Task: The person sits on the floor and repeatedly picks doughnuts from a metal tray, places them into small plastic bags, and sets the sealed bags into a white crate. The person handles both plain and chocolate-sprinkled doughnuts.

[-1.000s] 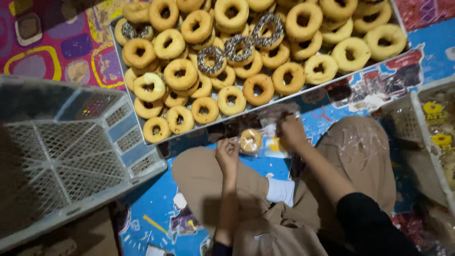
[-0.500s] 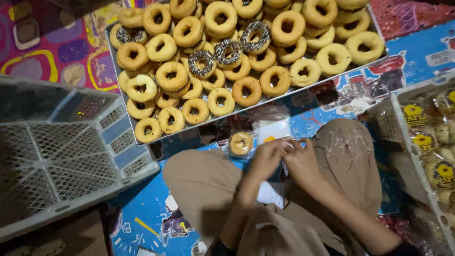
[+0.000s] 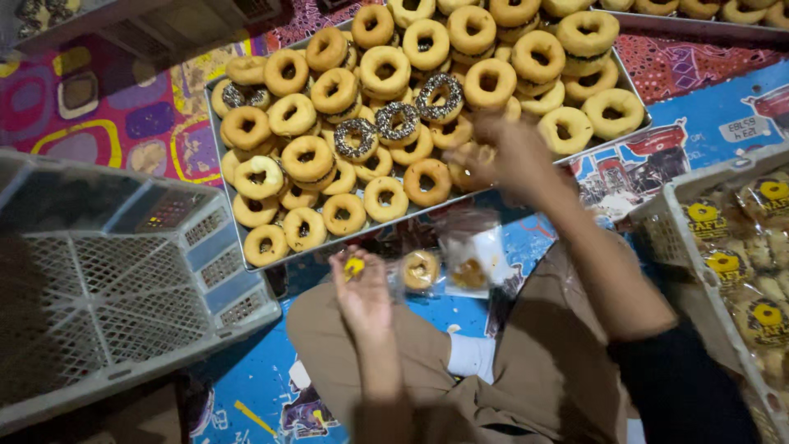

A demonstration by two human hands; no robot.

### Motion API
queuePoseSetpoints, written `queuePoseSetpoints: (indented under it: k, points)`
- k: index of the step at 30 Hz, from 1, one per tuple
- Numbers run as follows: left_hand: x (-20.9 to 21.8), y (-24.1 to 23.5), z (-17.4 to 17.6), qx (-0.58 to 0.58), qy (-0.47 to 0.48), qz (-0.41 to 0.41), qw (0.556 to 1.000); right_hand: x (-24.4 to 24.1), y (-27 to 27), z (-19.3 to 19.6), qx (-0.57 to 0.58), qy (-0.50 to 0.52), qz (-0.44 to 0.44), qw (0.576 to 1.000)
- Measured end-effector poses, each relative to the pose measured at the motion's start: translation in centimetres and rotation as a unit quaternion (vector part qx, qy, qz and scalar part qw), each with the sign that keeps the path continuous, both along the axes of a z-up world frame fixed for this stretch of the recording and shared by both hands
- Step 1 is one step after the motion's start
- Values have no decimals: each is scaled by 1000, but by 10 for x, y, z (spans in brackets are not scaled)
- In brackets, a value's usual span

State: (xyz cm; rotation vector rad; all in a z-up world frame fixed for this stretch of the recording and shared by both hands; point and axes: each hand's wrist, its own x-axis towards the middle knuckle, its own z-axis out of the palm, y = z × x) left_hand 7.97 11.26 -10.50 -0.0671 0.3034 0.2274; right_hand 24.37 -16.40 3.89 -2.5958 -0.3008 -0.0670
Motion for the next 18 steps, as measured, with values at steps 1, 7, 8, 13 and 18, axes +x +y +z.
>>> queuePoseSetpoints:
  k: [1,7,8,13,18]
  points:
    - [-6,12,-2,-4,40,15,999,39,-8,-5,-5,-85,-16,996]
    - [-16,19,32,28,120,18,992,128,-25,-1,-256,-25,-3,966]
    - [-17,17,41,25,116,15,993,118,-21,7,-202,-77,9,976]
    - [-6,6,64,-112,94,2,989,-14,-3,28,177,-15,30,984]
    - [-6,-17,60,-189,26,-6,982,-203,25,-20,443,56,20,894]
